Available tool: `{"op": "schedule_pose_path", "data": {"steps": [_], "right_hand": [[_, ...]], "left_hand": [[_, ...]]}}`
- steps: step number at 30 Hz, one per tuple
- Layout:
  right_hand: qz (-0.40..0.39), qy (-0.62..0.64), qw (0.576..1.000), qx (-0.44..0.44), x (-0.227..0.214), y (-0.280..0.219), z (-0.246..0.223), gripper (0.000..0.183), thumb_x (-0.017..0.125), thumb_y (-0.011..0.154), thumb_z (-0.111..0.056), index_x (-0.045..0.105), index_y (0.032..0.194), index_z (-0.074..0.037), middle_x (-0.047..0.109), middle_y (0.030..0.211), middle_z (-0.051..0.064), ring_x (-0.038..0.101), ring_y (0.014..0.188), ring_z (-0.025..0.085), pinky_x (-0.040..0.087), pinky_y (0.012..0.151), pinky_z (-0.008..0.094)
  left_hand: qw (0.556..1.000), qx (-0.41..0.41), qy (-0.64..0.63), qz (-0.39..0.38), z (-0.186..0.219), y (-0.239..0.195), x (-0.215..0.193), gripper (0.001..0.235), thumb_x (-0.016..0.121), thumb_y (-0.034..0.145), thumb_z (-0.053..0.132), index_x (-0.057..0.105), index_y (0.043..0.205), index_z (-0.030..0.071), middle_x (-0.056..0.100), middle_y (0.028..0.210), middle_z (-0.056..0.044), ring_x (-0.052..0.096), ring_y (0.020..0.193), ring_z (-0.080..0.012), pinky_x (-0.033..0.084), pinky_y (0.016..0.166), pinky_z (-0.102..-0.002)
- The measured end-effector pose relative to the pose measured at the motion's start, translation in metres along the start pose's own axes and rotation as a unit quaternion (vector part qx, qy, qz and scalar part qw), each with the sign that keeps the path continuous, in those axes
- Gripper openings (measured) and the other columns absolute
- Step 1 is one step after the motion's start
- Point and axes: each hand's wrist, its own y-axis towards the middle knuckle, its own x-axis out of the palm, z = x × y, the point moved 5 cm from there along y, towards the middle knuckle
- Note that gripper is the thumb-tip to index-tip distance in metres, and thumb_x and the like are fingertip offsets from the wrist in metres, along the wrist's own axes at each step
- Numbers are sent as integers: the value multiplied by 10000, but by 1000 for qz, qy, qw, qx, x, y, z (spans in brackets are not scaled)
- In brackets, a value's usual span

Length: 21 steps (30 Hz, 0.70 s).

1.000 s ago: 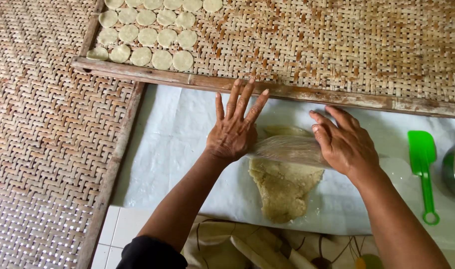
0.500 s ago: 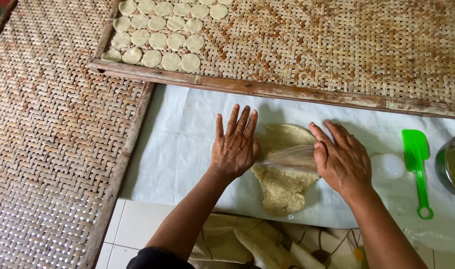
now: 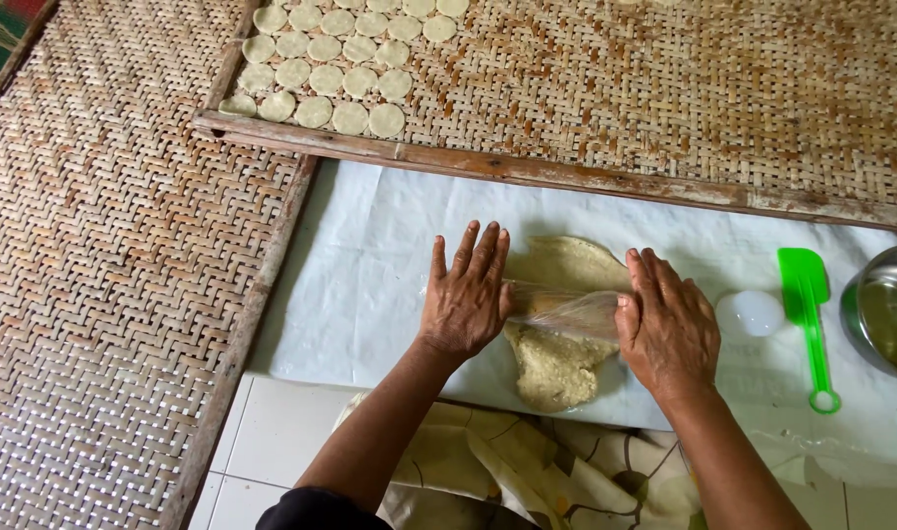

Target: The person rolls out a piece of dough on a white cloth using a rolling pin. They then use a small plastic cup to cut circular shapes from the flattened dough.

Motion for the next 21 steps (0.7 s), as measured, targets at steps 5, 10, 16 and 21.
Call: {"op": "schedule_pose_path", "data": {"steps": [5, 10, 16, 21], "right_hand": [[-25, 35, 999, -3, -38, -6, -11, 564, 376, 1068, -382, 508, 1556, -132, 599, 1502, 103, 605, 1332, 267, 453, 1103, 422], [-90, 47, 994, 46, -9, 5, -3, 579, 372, 1046, -406, 475, 1554, -149, 496, 1606, 45, 501, 1437, 255, 360, 1179, 468], [-163, 84, 980, 81, 30, 43, 20, 578, 241, 1043, -499, 349, 1590, -346, 251, 1717, 34, 251, 1549, 303, 137, 1221, 574], [-109, 114, 985, 67, 29, 74, 20, 576, 274, 1083, -520, 491, 1548, -259, 349, 1702, 104, 265, 1572, 344, 97, 1221, 652]], "left_hand": [[994, 42, -20, 103, 7, -26, 1, 712, 363, 1029, 408, 212, 1637, 69, 295, 1677, -159, 228, 1559, -377, 86, 1232, -647], [987, 53, -10, 151, 4, -8, -6, 707, 413, 1016, 408, 298, 1597, 23, 328, 1657, -168, 241, 1543, -399, 119, 1190, -695], [983, 18, 26, 182, -6, 42, -6, 772, 529, 977, 432, 248, 1644, 162, 176, 1728, -130, 146, 1600, -333, 231, 1145, -742], [990, -12, 25, 141, -17, 74, -1, 805, 524, 1002, 456, 118, 1673, 273, 57, 1751, -119, -15, 1610, -352, 47, 1150, -820]]}}
